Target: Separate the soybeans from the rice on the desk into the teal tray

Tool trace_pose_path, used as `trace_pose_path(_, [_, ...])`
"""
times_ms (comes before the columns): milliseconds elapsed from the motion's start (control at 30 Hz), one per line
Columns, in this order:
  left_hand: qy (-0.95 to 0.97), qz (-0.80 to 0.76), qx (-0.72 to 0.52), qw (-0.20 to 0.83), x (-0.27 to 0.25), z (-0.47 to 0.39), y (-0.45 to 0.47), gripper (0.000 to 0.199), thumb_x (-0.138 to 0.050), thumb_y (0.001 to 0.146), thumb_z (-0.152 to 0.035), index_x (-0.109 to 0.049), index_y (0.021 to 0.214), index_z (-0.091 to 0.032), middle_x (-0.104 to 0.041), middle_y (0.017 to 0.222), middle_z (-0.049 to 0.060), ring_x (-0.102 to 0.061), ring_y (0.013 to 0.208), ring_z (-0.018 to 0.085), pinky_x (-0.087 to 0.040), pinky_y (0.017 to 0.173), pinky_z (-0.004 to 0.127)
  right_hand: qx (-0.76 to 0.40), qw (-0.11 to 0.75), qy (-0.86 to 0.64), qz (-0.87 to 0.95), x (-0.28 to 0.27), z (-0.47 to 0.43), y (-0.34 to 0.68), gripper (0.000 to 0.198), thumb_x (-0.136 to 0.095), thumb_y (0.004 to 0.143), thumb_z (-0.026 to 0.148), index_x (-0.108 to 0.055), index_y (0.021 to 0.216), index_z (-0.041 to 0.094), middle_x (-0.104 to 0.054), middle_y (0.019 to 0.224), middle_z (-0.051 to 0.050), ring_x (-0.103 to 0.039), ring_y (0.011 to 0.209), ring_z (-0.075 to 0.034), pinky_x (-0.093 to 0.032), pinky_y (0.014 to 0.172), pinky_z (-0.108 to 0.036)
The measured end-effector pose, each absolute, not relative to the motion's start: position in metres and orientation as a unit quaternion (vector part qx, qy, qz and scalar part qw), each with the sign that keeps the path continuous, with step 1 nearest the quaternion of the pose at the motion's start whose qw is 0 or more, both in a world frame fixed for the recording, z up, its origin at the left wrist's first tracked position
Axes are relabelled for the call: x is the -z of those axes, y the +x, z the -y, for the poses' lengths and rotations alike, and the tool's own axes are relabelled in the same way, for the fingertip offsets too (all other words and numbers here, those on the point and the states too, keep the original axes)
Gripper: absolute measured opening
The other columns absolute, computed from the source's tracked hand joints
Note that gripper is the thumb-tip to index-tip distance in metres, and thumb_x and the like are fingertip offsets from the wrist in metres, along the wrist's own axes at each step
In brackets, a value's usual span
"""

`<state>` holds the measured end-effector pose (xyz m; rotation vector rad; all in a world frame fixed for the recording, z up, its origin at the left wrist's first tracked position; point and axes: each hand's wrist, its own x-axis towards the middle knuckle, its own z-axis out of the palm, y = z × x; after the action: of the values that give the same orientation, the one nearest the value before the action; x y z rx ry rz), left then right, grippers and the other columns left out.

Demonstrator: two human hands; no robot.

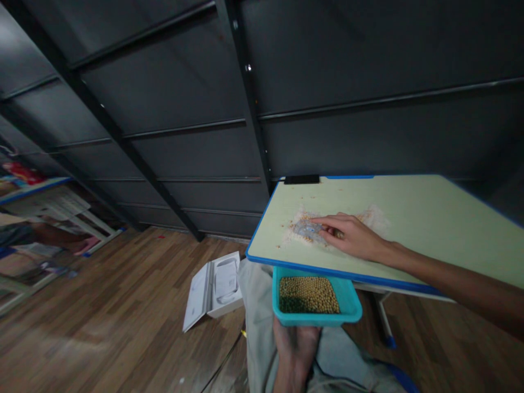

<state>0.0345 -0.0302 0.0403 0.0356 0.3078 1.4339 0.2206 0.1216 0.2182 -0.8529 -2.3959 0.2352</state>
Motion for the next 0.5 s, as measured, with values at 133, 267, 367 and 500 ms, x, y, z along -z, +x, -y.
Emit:
trace_pose_path(133, [0.015,-0.137,-0.657,0.741,-0.039,0.029,0.034,0.038,-0.047,0.101,-0.031,-0.069,0.132,-0.027,-0.072,0.134,0.010,-0.061,0.130,0.035,-0.038,0.115,0.065,-0.106,0.287,-0.304,0.902,-0.220,-0.120,0.220,0.042,-0.055,0.095,0.017,-0.066,0.136,0.023,-0.078,0.103,-0.007,-0.069,0.086,-0.020,-0.053,0.084,-0.037])
trace_pose_path(267, [0.021,-0.129,-0.664,0.737,-0.029,0.028,0.034,0.037,-0.047,0.101,-0.030,-0.071,0.129,-0.028,-0.070,0.136,0.010,-0.060,0.132,0.035,-0.038,0.116,0.065,-0.121,0.284,-0.297,0.904,-0.220,-0.118,0.219,0.044,-0.056,0.096,0.018,-0.065,0.138,0.025,-0.077,0.098,-0.005,-0.068,0.085,-0.020,-0.054,0.083,-0.037])
trace_pose_path(367, [0.024,-0.132,-0.661,0.738,-0.026,0.028,0.034,0.037,-0.047,0.101,-0.032,-0.072,0.128,-0.027,-0.071,0.135,0.010,-0.060,0.131,0.035,-0.038,0.116,0.065,-0.125,0.281,-0.296,0.904,-0.220,-0.117,0.219,0.043,-0.056,0.097,0.020,-0.065,0.139,0.024,-0.077,0.100,-0.006,-0.069,0.088,-0.021,-0.054,0.084,-0.037])
trace_pose_path(500, [0.029,-0.132,-0.662,0.737,-0.030,0.028,0.034,0.038,-0.046,0.102,-0.030,-0.069,0.131,-0.027,-0.069,0.137,0.011,-0.058,0.134,0.034,-0.037,0.116,0.065,-0.124,0.282,-0.293,0.905,-0.220,-0.117,0.218,0.042,-0.056,0.098,0.020,-0.066,0.138,0.025,-0.078,0.109,-0.007,-0.069,0.093,-0.021,-0.054,0.086,-0.038])
